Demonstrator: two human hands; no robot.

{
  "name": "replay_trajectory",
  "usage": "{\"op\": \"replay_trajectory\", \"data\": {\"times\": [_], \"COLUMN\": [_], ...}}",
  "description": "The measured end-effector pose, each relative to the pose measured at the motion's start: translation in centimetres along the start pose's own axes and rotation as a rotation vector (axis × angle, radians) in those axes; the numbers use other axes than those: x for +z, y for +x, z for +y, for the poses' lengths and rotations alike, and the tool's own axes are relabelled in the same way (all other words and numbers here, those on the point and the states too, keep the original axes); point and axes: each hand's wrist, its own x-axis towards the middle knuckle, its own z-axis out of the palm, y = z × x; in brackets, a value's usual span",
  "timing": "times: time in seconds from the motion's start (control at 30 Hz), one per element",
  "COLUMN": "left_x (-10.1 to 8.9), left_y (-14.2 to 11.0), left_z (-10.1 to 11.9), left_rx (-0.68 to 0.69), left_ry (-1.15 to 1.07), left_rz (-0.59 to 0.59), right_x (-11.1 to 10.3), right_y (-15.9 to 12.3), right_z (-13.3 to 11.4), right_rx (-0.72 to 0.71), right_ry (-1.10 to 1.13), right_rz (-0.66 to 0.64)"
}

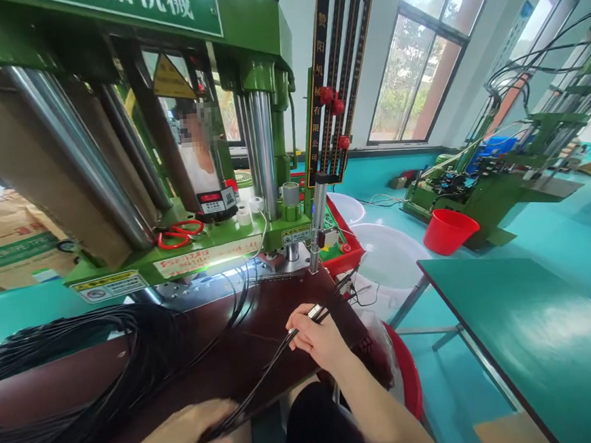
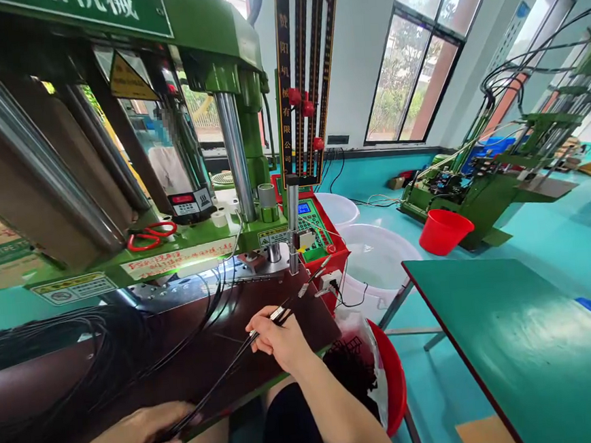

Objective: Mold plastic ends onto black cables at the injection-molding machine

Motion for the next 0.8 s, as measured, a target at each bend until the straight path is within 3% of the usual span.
{"op": "replay_trajectory", "data": {"times": [0.07,0.13,0.23,0.4,0.5,0.6,0.7,0.8], "left_x": [1.1,2.4,4.0,5.3,5.2,3.4,-0.5,-4.4], "left_y": [1.3,3.0,4.8,4.7,4.6,5.2,5.2,4.3], "left_z": [2.2,4.4,6.0,3.6,2.3,2.8,5.0,8.3], "left_rx": [0.057,0.130,0.211,0.212,0.152,0.151,0.193,0.224], "left_ry": [-0.022,-0.058,-0.050,-0.082,-0.183,-0.147,-0.027,0.043], "left_rz": [-0.038,0.005,0.095,0.080,0.156,0.247,0.289,0.545], "right_x": [0.4,0.6,0.2,-1.8,-2.4,-2.7,-3.3,-3.9], "right_y": [-0.2,-0.3,-0.1,1.0,1.1,1.0,0.7,0.5], "right_z": [-0.2,-0.5,-0.9,-1.1,-0.7,-0.8,-1.5,-1.6], "right_rx": [-0.006,-0.026,-0.047,-0.065,-0.036,-0.110,-0.166,-0.154], "right_ry": [-0.071,-0.100,0.032,0.260,0.203,0.018,-0.311,-0.385], "right_rz": [-0.064,-0.093,-0.026,0.226,0.179,0.026,-0.049,-0.059]}}
